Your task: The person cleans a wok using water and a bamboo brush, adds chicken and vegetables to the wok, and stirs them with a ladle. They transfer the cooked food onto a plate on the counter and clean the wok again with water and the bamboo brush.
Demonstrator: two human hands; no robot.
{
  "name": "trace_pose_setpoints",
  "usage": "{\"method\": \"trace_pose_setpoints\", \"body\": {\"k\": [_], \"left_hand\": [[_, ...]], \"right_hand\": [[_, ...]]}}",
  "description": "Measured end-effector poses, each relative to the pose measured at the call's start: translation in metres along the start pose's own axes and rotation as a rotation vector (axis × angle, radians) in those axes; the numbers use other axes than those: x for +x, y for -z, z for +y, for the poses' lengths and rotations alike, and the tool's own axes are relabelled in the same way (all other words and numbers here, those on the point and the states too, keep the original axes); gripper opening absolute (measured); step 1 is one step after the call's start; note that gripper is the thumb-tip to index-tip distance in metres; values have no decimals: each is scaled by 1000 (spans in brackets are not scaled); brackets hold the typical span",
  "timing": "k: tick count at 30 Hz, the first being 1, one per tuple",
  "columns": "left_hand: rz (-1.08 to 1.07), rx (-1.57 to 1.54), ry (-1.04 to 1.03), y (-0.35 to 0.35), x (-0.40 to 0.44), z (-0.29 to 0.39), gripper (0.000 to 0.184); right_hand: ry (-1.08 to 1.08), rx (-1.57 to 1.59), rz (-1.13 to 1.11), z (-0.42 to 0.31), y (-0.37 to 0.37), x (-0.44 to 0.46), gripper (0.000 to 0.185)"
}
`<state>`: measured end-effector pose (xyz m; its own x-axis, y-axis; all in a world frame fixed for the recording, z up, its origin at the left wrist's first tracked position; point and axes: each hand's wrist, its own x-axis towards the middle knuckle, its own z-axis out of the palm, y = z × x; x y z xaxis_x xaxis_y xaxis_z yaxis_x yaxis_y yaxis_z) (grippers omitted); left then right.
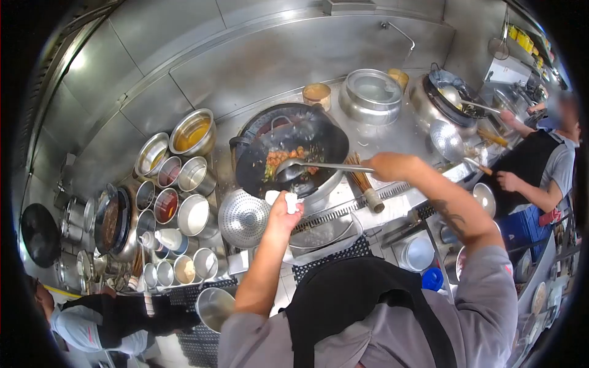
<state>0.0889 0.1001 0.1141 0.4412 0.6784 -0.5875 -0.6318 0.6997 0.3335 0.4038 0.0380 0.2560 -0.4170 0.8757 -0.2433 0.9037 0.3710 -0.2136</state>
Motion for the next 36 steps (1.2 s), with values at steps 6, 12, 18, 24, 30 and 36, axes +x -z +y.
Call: {"method": "trace_pose_setpoints", "body": {"k": [6,12,18,24,30,36], "left_hand": [[9,86,-51,94,7,-77,15],[-84,16,-36,18,-23,-4,9],[142,280,-278,-5,-57,-34,9],[70,376,-397,-2,-34,-58,17],[-100,98,-22,9,-36,-29,3],[-213,-36,91,-20,-67,-38,4]], "right_hand": [[-131,-256,297,-18,-48,-14,29],[-142,-132,305,-26,-54,-50,40],[-341,306,512,-21,-68,-30,39],[-324,1231,209,-52,-105,4,29],[-259,2587,-506,-45,-82,-10,15],[-273,2446,-424,-42,-50,-20,14]]}}
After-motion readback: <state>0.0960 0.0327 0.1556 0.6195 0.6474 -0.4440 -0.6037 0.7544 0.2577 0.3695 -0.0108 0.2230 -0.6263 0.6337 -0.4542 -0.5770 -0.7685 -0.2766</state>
